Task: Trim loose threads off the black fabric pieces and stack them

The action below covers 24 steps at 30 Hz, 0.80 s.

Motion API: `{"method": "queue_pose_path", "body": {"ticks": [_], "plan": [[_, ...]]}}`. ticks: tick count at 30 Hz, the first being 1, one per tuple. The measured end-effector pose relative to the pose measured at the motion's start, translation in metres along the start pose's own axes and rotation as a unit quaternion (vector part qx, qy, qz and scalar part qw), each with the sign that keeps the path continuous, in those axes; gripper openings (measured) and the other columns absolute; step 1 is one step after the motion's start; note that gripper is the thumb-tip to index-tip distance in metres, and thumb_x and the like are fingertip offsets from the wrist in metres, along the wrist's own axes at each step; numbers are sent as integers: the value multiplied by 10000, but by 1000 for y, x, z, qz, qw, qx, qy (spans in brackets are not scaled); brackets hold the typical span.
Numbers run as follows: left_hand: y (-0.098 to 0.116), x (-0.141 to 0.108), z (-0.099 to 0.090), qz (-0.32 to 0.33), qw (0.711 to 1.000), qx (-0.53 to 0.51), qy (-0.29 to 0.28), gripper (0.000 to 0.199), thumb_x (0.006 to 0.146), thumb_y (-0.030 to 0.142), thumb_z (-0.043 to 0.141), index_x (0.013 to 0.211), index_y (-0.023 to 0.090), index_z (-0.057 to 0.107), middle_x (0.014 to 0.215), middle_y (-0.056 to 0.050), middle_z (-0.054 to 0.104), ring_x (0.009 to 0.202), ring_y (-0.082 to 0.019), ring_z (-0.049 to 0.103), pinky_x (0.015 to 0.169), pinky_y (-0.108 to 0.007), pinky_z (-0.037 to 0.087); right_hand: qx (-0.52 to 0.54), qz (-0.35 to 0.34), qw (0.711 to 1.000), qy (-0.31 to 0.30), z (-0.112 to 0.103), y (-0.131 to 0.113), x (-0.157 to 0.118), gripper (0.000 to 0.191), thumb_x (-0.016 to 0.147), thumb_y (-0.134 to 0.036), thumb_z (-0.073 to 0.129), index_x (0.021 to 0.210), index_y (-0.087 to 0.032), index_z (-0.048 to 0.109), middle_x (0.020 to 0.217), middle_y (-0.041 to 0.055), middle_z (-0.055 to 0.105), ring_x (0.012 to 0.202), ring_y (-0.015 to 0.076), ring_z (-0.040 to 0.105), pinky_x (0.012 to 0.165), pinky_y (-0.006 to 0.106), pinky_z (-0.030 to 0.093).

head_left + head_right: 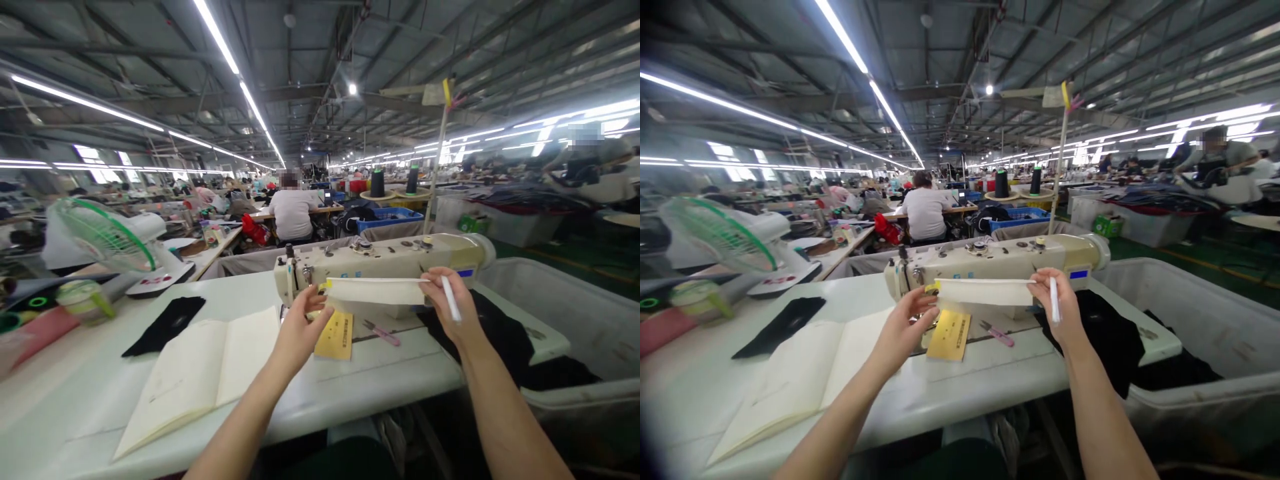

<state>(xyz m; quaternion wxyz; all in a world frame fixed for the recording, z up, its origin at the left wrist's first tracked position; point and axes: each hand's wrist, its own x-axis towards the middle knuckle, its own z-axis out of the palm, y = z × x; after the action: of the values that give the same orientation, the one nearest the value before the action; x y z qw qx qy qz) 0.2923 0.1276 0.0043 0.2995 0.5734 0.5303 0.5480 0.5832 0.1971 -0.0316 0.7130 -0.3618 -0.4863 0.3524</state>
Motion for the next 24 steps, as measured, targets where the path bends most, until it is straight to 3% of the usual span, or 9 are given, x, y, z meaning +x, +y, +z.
{"method": "queue_pose_path", "body": {"ticks": [3,9,14,17,20,24], "plan": [[-4,4,19,-65,989,-129,-3,505,715,415,786,1111,152,615,966,-127,732,884,-254,709,583,-288,577,-16,-10,1000,-12,9,4,9,471,652,-452,853,992,-251,594,916,11,686,864,184,655,815,353,524],[-10,14,46,-100,956,-269,64,348,709,434,797,825,143,645,835,-62,691,791,-190,710,626,-250,590,-51,-46,997,-26,17,7,17,494,642,-505,845,976,-248,588,872,19,676,847,205,660,842,407,529],[-10,8,59,-79,953,-291,40,420,671,420,833,958,153,682,897,-64,713,780,-179,703,597,-237,584,-63,-53,997,-8,2,8,16,488,641,-507,846,979,-253,603,881,31,678,859,221,660,840,418,532],[-7,10,61,-74,951,-299,37,400,681,429,817,942,152,690,915,-69,712,775,-187,705,574,-237,578,-67,-61,996,12,-6,7,19,487,641,-512,846,982,-260,607,887,30,680,873,230,663,851,436,537],[-4,17,62,-71,951,-296,54,333,727,406,771,910,140,687,908,-69,704,749,-168,697,566,-224,570,-64,-81,995,16,-7,6,23,486,635,-506,852,975,-256,612,879,26,672,873,225,660,876,447,531],[-2,20,67,-56,953,-296,30,348,761,331,727,1035,154,606,926,-63,698,753,-193,722,545,-231,557,-48,-82,995,27,-5,6,27,478,633,-476,860,976,-252,614,880,21,664,872,212,653,892,436,522]]}}
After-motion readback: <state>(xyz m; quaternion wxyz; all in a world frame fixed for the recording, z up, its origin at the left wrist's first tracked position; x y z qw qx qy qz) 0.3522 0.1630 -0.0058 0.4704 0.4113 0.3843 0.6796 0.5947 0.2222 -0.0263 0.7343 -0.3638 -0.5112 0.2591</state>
